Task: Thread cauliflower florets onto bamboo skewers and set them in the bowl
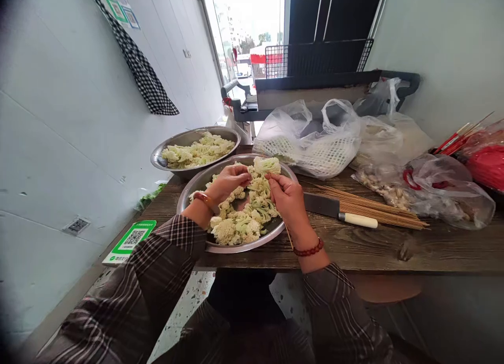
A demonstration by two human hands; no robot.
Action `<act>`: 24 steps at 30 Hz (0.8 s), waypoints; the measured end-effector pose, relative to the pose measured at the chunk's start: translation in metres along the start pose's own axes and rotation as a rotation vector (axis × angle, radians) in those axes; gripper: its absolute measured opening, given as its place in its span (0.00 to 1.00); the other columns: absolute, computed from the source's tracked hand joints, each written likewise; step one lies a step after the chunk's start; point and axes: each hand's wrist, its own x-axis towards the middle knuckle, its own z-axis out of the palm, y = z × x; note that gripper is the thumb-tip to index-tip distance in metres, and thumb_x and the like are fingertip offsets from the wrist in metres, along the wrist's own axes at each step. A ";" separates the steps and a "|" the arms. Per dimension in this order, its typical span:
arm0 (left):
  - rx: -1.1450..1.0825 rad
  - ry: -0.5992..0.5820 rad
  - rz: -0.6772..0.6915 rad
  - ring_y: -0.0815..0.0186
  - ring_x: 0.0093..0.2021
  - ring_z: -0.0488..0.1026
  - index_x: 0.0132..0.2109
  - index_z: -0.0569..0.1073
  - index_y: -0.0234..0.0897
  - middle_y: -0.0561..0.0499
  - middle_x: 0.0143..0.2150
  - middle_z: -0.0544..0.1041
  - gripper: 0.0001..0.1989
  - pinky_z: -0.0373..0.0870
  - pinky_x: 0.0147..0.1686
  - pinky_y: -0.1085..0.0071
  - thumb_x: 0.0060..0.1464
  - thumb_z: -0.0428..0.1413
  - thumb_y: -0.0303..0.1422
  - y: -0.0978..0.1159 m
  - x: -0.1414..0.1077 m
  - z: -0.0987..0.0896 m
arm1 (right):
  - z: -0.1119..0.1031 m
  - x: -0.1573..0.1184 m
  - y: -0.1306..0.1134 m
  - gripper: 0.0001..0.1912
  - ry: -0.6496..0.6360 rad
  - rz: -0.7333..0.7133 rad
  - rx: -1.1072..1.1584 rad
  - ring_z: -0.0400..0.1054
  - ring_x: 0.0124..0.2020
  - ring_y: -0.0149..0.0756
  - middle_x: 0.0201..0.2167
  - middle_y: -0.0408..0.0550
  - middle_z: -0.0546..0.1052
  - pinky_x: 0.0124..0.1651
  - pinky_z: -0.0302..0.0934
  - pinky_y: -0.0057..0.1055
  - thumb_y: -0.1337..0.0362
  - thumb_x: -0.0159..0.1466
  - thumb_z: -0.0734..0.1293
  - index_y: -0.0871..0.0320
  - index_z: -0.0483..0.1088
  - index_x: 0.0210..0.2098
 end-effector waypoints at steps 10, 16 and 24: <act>-0.099 0.037 0.008 0.72 0.26 0.68 0.49 0.73 0.31 0.53 0.28 0.74 0.17 0.66 0.32 0.73 0.51 0.56 0.24 0.010 -0.007 -0.008 | 0.000 -0.001 -0.001 0.23 -0.001 0.006 0.025 0.50 0.15 0.24 0.15 0.35 0.61 0.18 0.41 0.25 0.50 0.59 0.70 0.62 0.78 0.44; 0.833 0.043 0.141 0.63 0.36 0.71 0.50 0.77 0.34 0.49 0.32 0.75 0.18 0.68 0.43 0.65 0.51 0.55 0.24 -0.007 -0.004 -0.005 | -0.002 -0.002 0.000 0.22 -0.004 -0.008 -0.005 0.49 0.15 0.24 0.15 0.35 0.61 0.17 0.40 0.24 0.50 0.61 0.69 0.61 0.78 0.44; 1.024 -0.392 0.235 0.63 0.40 0.74 0.42 0.80 0.37 0.47 0.41 0.77 0.11 0.69 0.44 0.69 0.54 0.56 0.30 -0.007 -0.013 0.011 | 0.000 -0.002 -0.003 0.20 0.000 0.005 0.037 0.50 0.14 0.23 0.15 0.36 0.62 0.15 0.40 0.23 0.53 0.60 0.69 0.62 0.78 0.44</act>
